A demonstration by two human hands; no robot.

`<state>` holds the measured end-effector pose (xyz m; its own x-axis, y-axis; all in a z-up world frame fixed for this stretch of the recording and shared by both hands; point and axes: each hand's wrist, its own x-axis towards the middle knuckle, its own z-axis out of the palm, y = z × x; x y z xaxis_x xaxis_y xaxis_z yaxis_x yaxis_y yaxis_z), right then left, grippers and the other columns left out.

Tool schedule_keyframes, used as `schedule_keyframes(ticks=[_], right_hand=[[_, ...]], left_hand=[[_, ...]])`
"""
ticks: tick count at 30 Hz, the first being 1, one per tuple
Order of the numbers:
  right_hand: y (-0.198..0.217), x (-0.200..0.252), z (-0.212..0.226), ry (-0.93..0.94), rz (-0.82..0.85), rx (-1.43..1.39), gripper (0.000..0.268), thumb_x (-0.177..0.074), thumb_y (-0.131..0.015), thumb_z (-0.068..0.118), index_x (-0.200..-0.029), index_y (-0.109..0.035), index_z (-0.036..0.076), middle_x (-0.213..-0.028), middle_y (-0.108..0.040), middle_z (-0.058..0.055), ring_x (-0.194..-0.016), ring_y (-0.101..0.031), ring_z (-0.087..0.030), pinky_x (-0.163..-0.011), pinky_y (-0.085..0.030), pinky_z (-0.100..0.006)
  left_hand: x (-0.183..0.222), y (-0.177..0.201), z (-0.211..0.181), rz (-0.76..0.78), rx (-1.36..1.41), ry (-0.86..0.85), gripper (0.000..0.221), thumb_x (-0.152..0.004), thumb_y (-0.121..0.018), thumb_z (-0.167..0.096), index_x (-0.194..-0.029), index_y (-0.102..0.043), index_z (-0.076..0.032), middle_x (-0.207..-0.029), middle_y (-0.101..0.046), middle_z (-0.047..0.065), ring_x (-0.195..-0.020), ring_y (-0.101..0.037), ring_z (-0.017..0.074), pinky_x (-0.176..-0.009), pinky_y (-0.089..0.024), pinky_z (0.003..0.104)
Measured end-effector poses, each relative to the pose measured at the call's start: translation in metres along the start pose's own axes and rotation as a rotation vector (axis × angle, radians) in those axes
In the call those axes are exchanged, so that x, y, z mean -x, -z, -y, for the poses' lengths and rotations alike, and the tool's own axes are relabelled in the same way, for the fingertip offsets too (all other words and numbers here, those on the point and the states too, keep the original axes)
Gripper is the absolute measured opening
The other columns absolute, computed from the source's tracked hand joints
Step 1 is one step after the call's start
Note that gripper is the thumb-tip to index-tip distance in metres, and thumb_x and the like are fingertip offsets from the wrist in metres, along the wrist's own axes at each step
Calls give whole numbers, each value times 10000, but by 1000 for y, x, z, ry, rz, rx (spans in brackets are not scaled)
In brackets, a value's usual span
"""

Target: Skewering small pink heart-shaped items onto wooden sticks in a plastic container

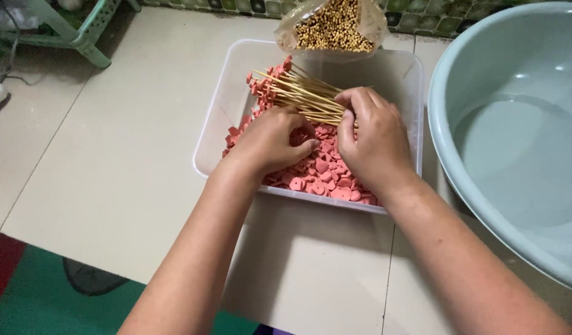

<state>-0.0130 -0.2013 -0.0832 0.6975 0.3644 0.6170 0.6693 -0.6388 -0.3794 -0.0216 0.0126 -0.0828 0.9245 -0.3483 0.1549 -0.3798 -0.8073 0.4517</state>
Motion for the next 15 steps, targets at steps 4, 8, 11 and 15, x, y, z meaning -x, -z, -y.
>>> schedule_keyframes(ticks=[4, 8, 11, 15], right_hand=[[0, 0, 0, -32, 0, 24, 266, -912, -533, 61, -1145, -651, 112, -960, -678, -108, -945, -693, -364, -800, -518, -481], [0, 2, 2, -39, 26, 24, 275, -907, -542, 37, -1150, -658, 91, -975, -682, -137, -948, -691, -389, -805, -518, -495], [-3, 2, -2, -42, 22, 45, 278, -905, -548, 32, -1152, -659, 89, -987, -682, -137, -952, -689, -389, -806, -519, -495], [-6, 5, -4, -69, 22, 86, 269, -913, -557, 46, -1154, -663, 98, -1007, -689, -122, -965, -690, -377, -815, -519, -491]], left_hand=[[-5, -4, 6, 8, -41, -17, 360, -817, -692, -401, -960, -771, -79, -913, -696, 177, -941, -669, 420, -849, -543, 509], [0, -2, 6, 7, -51, -24, 310, -846, -676, -366, -909, -755, -73, -887, -689, 179, -912, -673, 425, -810, -548, 502], [-1, -2, 5, 14, -56, -28, 298, -845, -664, -360, -896, -748, -78, -890, -688, 172, -910, -676, 418, -797, -552, 494], [-2, -5, 8, 21, -81, -50, 274, -849, -663, -351, -878, -740, -90, -876, -676, 166, -896, -675, 409, -778, -552, 485]])
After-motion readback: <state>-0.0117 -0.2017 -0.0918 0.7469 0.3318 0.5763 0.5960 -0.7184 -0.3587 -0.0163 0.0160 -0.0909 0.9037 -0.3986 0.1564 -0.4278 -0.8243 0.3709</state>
